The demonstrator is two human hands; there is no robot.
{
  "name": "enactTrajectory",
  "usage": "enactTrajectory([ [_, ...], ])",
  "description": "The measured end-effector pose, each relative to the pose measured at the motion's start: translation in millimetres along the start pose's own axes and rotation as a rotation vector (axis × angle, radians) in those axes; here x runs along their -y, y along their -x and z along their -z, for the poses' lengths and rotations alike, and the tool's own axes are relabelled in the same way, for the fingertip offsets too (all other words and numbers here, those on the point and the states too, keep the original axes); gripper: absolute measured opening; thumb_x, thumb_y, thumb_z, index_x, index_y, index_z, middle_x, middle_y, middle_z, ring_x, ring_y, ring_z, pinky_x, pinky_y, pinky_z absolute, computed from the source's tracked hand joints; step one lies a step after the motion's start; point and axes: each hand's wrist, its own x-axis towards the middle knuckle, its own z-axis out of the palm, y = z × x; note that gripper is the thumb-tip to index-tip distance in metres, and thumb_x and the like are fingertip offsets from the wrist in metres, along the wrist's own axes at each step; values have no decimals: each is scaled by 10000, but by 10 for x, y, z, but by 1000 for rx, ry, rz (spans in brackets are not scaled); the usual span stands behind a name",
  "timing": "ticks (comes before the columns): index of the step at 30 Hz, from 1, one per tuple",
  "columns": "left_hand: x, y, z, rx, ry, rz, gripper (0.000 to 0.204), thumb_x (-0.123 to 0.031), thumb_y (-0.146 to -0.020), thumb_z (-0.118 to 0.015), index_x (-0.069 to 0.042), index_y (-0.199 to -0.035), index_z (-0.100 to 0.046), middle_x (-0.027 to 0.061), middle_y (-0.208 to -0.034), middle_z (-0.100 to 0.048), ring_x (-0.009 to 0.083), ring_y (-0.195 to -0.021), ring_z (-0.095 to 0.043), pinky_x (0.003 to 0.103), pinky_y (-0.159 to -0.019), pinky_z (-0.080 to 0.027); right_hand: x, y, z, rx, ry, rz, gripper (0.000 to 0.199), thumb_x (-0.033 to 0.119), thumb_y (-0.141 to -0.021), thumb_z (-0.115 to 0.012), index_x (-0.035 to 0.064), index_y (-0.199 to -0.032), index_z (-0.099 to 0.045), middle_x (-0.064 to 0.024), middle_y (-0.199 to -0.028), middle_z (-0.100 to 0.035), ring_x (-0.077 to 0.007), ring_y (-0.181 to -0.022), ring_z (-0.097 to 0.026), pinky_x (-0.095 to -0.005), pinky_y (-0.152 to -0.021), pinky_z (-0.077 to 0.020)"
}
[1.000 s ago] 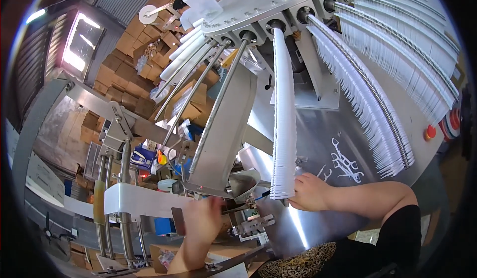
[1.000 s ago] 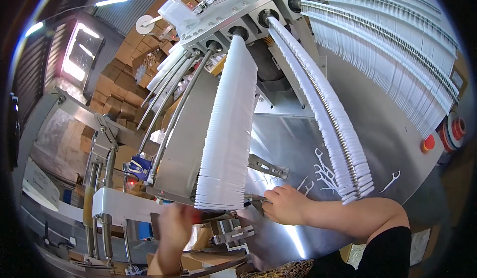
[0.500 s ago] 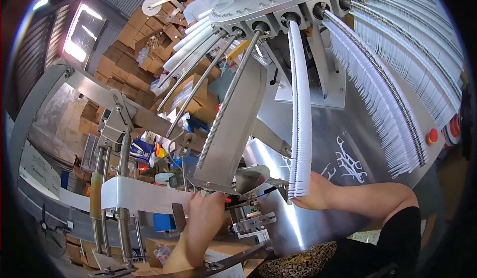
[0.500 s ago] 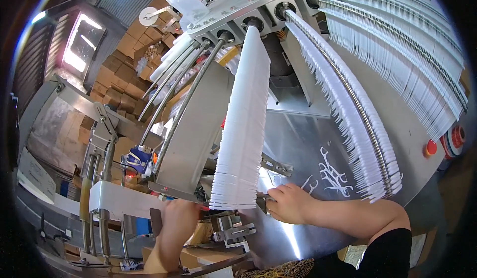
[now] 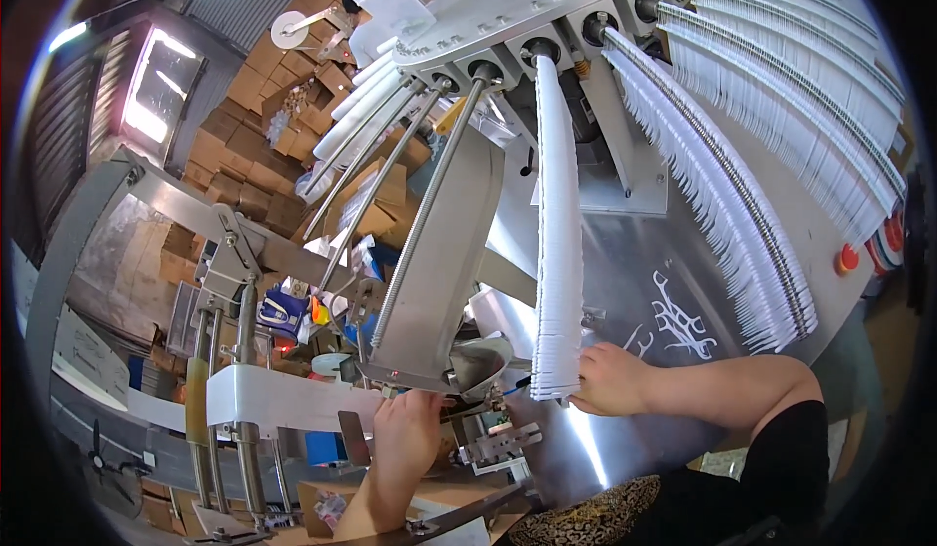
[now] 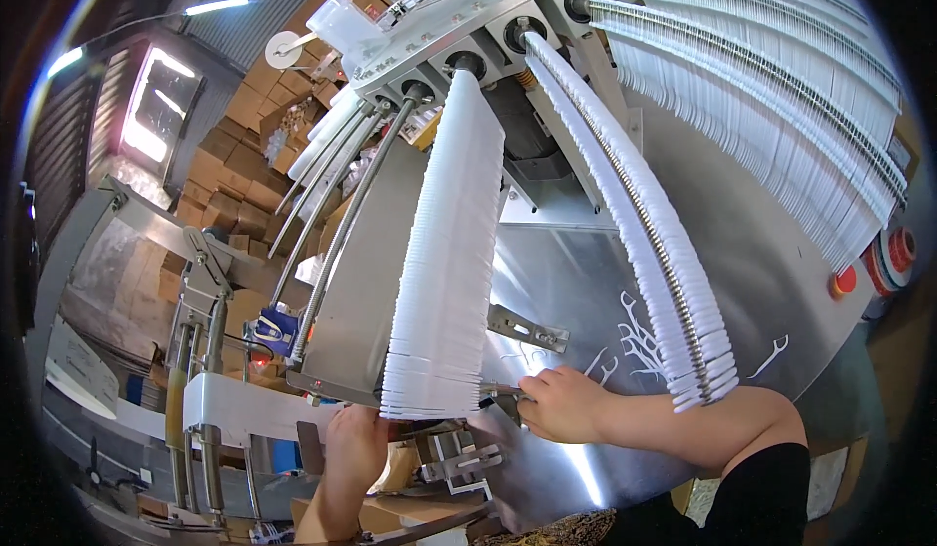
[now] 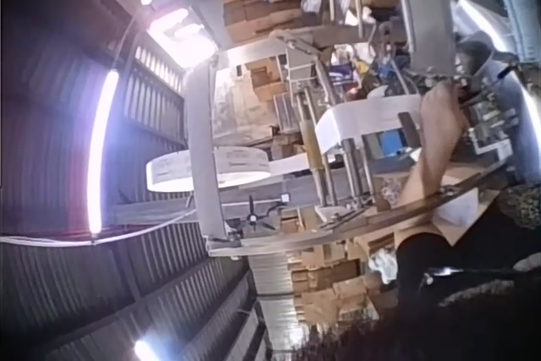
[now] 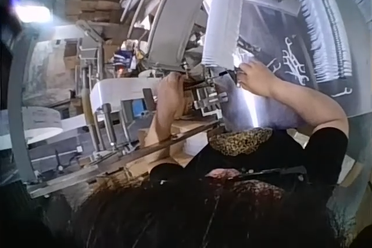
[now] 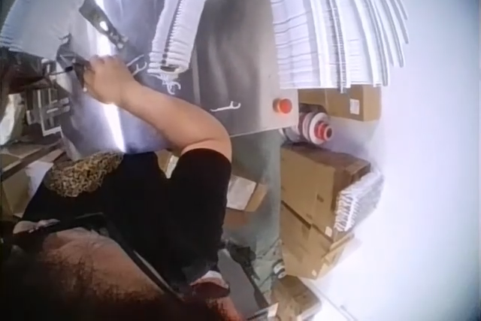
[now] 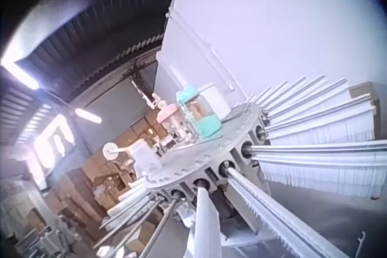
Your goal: Operating a rotary packaging machine to sort and process flexible white rectangular items on a production line.
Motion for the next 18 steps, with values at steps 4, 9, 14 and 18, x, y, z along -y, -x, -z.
enactTrajectory([
  [4,94,-37,-32,-28,-89,-20,67,-43,-712,-510,-43,-777,-527,148,-699,-573,310,-674,-569,392,-613,-446,-29,-28,-2,19,-23,-17,163,235,-700,-564,73,-707,-550,-83,-861,-498,-232,-740,-534,-357,-640,-431],
  [9,264,52,-292,227,-146,10,116,-33,-673,-537,-20,-788,-536,152,-735,-559,333,-707,-542,411,-649,-416,-67,-20,-151,60,-33,-30,163,236,-707,-556,73,-712,-553,-92,-892,-497,-235,-759,-532,-361,-652,-430],
  [14,522,165,-756,184,-206,-198,78,-49,-695,-501,-34,-750,-554,128,-677,-576,285,-665,-572,402,-607,-444,-50,-33,-137,61,-15,-28,160,234,-710,-551,74,-713,-553,-90,-887,-493,-235,-761,-528,-364,-657,-428],
  [18,525,72,-731,362,-197,-158,90,-82,-710,-500,-34,-754,-562,128,-687,-582,286,-681,-582,398,-593,-451,-17,-15,-25,55,-34,-22,160,233,-708,-553,73,-716,-555,-95,-911,-498,-237,-759,-530,-364,-656,-429],
])
